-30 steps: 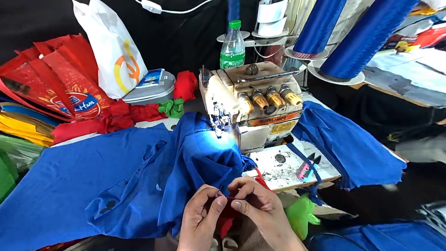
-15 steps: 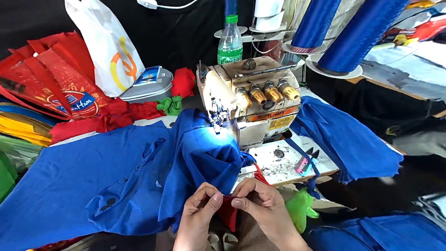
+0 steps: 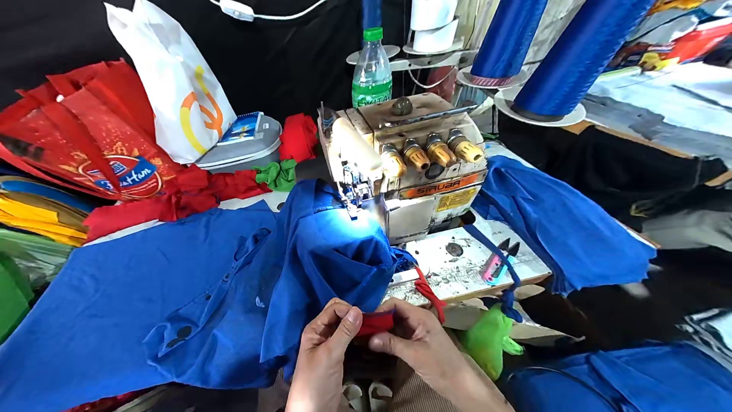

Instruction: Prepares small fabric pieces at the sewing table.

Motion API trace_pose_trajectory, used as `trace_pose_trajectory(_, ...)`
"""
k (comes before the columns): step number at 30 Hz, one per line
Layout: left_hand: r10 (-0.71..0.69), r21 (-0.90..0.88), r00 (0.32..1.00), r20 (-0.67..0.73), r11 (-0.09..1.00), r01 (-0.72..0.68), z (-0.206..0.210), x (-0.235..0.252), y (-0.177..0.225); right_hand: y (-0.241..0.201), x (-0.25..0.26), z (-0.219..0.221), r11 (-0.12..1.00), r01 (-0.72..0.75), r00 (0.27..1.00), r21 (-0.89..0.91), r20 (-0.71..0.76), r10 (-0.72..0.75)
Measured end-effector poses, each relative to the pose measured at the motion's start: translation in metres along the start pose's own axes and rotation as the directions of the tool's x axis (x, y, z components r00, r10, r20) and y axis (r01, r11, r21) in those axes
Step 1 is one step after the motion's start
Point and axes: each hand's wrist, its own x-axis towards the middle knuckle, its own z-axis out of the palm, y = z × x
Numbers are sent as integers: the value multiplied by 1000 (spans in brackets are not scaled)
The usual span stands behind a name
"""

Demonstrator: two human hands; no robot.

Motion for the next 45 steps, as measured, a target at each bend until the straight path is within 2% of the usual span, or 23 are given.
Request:
trace_pose_trajectory(2,-28,-58,999,17,998,29,1,-2,2,2,0,3,997,66,992,-30,-107,-68)
trace_pose_trajectory(4,-143,-142,988,52,979,149,4,-4,7,4,0,2,991,120,981,-51,-148,-127)
trace_pose_trajectory(8,-326,-210,928,183,909,360,1,-3,4,2,0,0,988,151,975,-44,-155,-156)
trace_pose_trajectory(12,-362,-188,877,317,882,432,-3,-7,-1,3,-1,-2,977,194,973,-91,-112,-204)
trace_pose_trajectory(14,-375,-147,877,299,890,431,-4,-7,-2,3,-2,-5,974,188,973,-130,-112,-203)
trace_pose_trajectory(16,-316,-97,900,302,929,358,-9,-7,-5,0,-2,-9,982,133,983,-133,-111,-148)
trace_pose_trajectory(18,-151,-6,932,330,987,162,-17,-5,-10,-2,-4,-16,990,95,994,-105,-49,-100)
trace_pose_trajectory(20,47,126,917,396,986,-105,-29,0,-12,-8,-4,-27,999,40,996,1,82,-40)
trace_pose_trajectory(21,109,165,905,411,968,-191,-34,1,-10,-10,-4,-33,998,4,987,68,160,-15)
trace_pose_trajectory(22,133,170,901,413,961,-220,-37,2,-6,-12,-4,-37,992,-38,976,117,219,11)
trace_pose_trajectory(24,112,122,908,404,977,-175,-42,0,0,-16,-4,-40,978,-113,958,175,281,60)
trace_pose_trajectory(27,-14,96,926,377,995,-24,-44,-5,4,-20,-5,-37,973,-161,951,163,288,109)
trace_pose_trajectory(31,-214,227,895,391,965,132,-42,-7,11,-20,-5,-36,996,-75,967,51,247,60)
trace_pose_trajectory(34,-305,357,893,331,916,181,-35,-10,17,-20,-6,-35,999,-50,960,8,275,46)
trace_pose_trajectory(39,-322,342,887,330,917,205,-26,-11,15,-21,-8,-31,997,-45,961,-69,269,62)
trace_pose_trajectory(42,-322,304,901,290,924,232,-25,-10,15,-17,-10,-36,981,85,948,-175,318,-26)
trace_pose_trajectory(45,-341,258,904,259,926,275,-23,-9,16,-12,-11,-37,891,296,907,-344,393,-150)
